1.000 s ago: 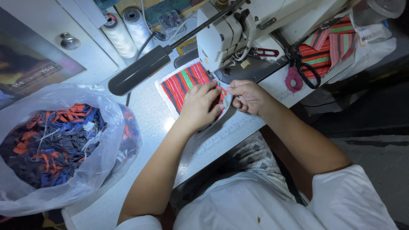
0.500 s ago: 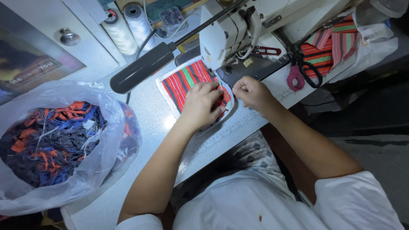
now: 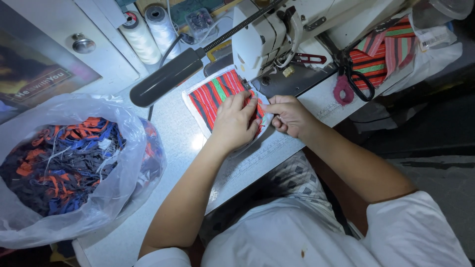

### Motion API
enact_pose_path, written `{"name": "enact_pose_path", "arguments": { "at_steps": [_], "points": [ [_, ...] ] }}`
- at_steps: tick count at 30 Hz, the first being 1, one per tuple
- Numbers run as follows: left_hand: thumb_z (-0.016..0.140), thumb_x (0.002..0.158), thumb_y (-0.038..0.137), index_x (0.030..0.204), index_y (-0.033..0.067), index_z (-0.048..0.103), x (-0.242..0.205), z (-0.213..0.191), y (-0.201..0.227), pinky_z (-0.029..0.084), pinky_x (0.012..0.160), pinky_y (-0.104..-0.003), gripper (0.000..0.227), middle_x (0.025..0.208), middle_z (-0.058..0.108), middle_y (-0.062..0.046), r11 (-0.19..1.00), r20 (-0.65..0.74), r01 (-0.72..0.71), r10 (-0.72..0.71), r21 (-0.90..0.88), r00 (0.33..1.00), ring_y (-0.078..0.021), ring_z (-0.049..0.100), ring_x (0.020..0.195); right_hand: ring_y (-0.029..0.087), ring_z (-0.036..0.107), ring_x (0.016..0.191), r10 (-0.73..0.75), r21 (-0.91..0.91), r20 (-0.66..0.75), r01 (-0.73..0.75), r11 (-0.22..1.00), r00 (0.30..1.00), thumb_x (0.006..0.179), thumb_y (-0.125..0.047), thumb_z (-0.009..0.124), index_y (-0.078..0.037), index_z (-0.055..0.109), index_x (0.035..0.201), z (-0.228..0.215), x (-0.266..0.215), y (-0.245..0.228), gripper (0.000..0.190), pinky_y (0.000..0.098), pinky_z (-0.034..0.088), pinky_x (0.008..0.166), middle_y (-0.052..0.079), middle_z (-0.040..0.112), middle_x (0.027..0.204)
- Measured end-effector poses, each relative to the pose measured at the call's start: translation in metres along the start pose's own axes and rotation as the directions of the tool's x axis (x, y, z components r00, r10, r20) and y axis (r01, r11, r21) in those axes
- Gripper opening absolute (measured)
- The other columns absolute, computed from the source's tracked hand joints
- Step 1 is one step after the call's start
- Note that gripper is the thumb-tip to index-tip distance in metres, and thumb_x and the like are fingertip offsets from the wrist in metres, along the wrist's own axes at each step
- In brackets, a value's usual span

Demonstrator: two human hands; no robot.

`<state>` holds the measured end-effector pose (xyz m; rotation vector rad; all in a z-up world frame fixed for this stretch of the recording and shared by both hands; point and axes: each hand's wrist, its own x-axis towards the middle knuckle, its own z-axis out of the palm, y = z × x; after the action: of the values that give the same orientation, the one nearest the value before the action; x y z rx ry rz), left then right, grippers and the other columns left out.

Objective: Trimming excess threads and sewing small fabric pieces at a sewing workstation.

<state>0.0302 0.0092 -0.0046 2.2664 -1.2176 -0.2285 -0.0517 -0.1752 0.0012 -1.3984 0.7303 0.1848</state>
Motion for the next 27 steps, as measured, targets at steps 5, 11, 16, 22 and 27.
{"name": "enact_pose_path", "arguments": {
  "at_steps": [5, 11, 16, 22, 27],
  "points": [
    [0.064, 0.092, 0.040, 0.144, 0.0190, 0.058, 0.002, 0.002, -0.008, 0.039, 0.110, -0.051, 0.056, 0.146, 0.050, 0.000, 0.997, 0.005, -0.060, 0.060, 0.040, 0.998, -0.0266, 0.043, 0.135, 0.006, 0.049, 0.041, -0.156, -0.167, -0.085, 0.140, 0.976, 0.984, 0.088, -0.005, 0.068, 0.001, 0.061, 0.097, -0.002, 0.009, 0.005, 0.013, 0.0171, 0.028, 0.029, 0.009, 0.060, 0.071],
    [0.059, 0.095, 0.045, 0.146, 0.0240, 0.056, -0.004, 0.000, 0.005, 0.040, 0.108, -0.050, 0.055, 0.150, 0.047, -0.001, 0.981, 0.028, -0.031, 0.026, 0.191, 0.999, -0.0270, 0.041, 0.138, 0.019, 0.068, 0.060, -0.612, -0.771, -0.126, 0.311, 0.556, 0.781, 0.081, -0.014, 0.070, -0.010, 0.074, 0.093, -0.006, 0.026, 0.035, 0.012, 0.0313, 0.050, 0.049, 0.001, 0.070, 0.065],
    [0.059, 0.097, 0.043, 0.145, 0.0224, 0.058, -0.006, 0.000, 0.012, 0.039, 0.111, -0.050, 0.051, 0.150, 0.044, -0.010, 0.971, 0.014, 0.002, -0.006, 0.237, 1.000, -0.0328, 0.040, 0.141, 0.031, 0.071, 0.070, -0.853, -0.885, 0.070, 0.427, 0.186, 0.517, 0.084, -0.007, 0.061, -0.010, 0.075, 0.095, 0.005, 0.004, 0.036, 0.019, 0.0399, 0.056, 0.054, 0.008, 0.067, 0.070],
    [0.068, 0.090, 0.042, 0.132, 0.0245, 0.070, 0.001, -0.003, -0.011, 0.044, 0.108, -0.054, 0.045, 0.149, 0.047, -0.008, 0.994, 0.070, -0.050, 0.043, 0.099, 0.997, -0.0362, 0.042, 0.140, 0.017, 0.059, 0.054, -0.855, -0.881, 0.272, 0.471, -0.038, 0.441, 0.095, -0.004, 0.058, -0.009, 0.069, 0.088, 0.012, -0.018, 0.024, 0.014, 0.0235, 0.046, 0.042, -0.005, 0.048, 0.065],
    [0.070, 0.090, 0.026, 0.106, 0.0175, 0.074, 0.014, 0.026, -0.035, 0.056, 0.088, -0.041, 0.019, 0.107, 0.067, -0.001, 0.999, -0.260, -0.024, 0.016, -0.026, 0.966, -0.0257, 0.064, 0.110, 0.015, 0.064, 0.052, -0.788, -0.886, 0.412, 0.403, -0.230, 0.457, 0.094, -0.007, 0.060, -0.011, 0.072, 0.101, 0.008, -0.021, 0.020, 0.014, 0.0261, 0.050, 0.044, -0.002, 0.052, 0.067]
  ]
}}
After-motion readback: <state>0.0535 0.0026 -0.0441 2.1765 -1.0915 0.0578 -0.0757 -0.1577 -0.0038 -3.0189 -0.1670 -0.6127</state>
